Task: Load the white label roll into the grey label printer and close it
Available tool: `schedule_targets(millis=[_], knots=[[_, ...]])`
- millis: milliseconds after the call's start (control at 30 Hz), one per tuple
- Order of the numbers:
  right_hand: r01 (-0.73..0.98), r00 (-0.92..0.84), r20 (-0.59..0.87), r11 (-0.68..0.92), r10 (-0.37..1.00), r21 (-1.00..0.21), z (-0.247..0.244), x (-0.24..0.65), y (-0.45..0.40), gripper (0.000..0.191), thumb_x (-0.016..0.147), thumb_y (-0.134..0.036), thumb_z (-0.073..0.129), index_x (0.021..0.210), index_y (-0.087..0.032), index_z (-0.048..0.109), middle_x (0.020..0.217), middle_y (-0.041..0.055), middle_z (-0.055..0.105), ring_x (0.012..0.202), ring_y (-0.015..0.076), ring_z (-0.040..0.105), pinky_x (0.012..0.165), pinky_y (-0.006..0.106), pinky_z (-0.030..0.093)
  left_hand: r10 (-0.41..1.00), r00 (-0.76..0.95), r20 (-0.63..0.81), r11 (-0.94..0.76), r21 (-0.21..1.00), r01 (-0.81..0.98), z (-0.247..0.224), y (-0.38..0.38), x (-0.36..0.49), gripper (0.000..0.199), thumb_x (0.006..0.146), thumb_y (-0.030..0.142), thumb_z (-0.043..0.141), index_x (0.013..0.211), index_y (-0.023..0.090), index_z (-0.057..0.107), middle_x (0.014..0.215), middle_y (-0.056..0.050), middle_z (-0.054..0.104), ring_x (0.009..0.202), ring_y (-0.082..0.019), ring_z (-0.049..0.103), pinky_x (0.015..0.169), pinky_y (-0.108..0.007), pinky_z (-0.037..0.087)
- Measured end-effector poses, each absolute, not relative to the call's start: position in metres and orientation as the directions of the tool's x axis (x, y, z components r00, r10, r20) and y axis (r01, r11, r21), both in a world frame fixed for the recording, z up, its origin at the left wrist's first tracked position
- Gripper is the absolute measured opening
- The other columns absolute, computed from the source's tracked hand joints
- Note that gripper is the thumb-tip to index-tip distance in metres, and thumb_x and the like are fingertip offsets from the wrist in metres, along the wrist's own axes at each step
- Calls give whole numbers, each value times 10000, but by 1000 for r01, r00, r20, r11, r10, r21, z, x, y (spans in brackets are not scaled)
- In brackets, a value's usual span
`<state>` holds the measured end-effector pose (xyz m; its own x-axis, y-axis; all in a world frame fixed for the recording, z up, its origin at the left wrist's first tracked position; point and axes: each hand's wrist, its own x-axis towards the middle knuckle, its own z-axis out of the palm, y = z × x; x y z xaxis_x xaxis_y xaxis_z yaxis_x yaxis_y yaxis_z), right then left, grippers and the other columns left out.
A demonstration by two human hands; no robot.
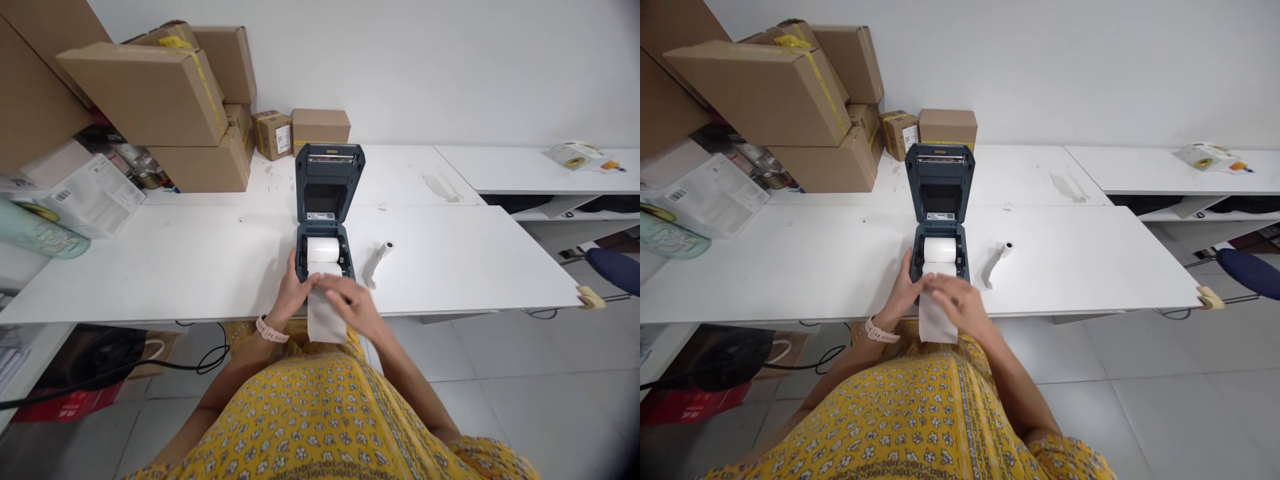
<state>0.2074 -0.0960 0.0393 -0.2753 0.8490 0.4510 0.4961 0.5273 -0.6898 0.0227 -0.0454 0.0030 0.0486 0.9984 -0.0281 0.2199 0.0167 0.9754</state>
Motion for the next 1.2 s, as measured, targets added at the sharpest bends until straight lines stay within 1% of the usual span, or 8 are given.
schedule_targets(millis=[133,233,367,567,667,800,967,1200], knots=[[437,204,581,458,788,-774,84,238,-15,421,1040,-553,458,1205,-268,720,1249,70,753,1221,242,684,1080,481,547,986,119,-118,100,984,147,9,-77,22,1078,860,583,726,1652,278,62,1742,-124,154,1603,-348,174,1263,-478,331],[344,134,565,496,814,-797,112,251,78,635,1014,-721,288,1445,-317,520,1528,46,562,1435,217,511,1180,455,439,979,146,-140,125,986,111,9,-89,19,1095,862,593,721,1652,321,14,1753,-98,108,1605,-333,171,1252,-466,353],[242,-6,477,465,879,-852,125,247,138,825,940,-828,98,1479,-308,446,1540,25,526,1472,226,457,1196,492,415,982,125,-141,136,989,52,8,-94,18,1109,851,576,742,1652,323,17,1739,-123,155,1575,-329,271,1232,-474,381],[325,145,591,526,794,-786,97,230,24,560,1057,-644,209,1314,-317,583,1351,21,649,1339,229,578,1174,476,453,975,179,-129,122,991,51,10,-96,11,1137,837,567,761,1650,367,-10,1745,-122,126,1575,-354,261,1233,-532,357],[375,21,616,565,787,-735,65,223,-44,458,1072,-561,287,1339,-344,590,1446,9,609,1459,261,481,1241,547,369,977,188,-104,107,994,-6,10,-95,-1,1145,836,626,736,1654,352,-17,1754,-131,58,1606,-353,157,1268,-547,272],[412,17,514,463,857,-785,25,216,-96,345,1053,-426,455,1375,-404,575,1601,-21,473,1549,267,353,1276,598,288,988,94,-123,129,990,-54,14,-88,-7,903,934,692,543,1649,392,80,1759,-58,86,1622,-305,84,1295,-534,208],[112,189,255,237,948,-965,5,212,-107,430,959,-493,632,1375,-419,551,1679,-7,355,1568,289,315,1267,621,292,966,122,-226,233,971,-48,25,-75,7,913,916,673,584,1650,330,162,1744,-54,179,1608,-324,170,1294,-520,254],[-93,214,82,104,973,-990,6,208,-96,579,938,-573,616,1453,-374,443,1624,58,434,1509,274,415,1242,564,376,955,159,-250,256,966,-17,39,-69,7,1002,892,574,663,1662,238,118,1660,-146,377,1526,-390,359,1225,-553,376]])
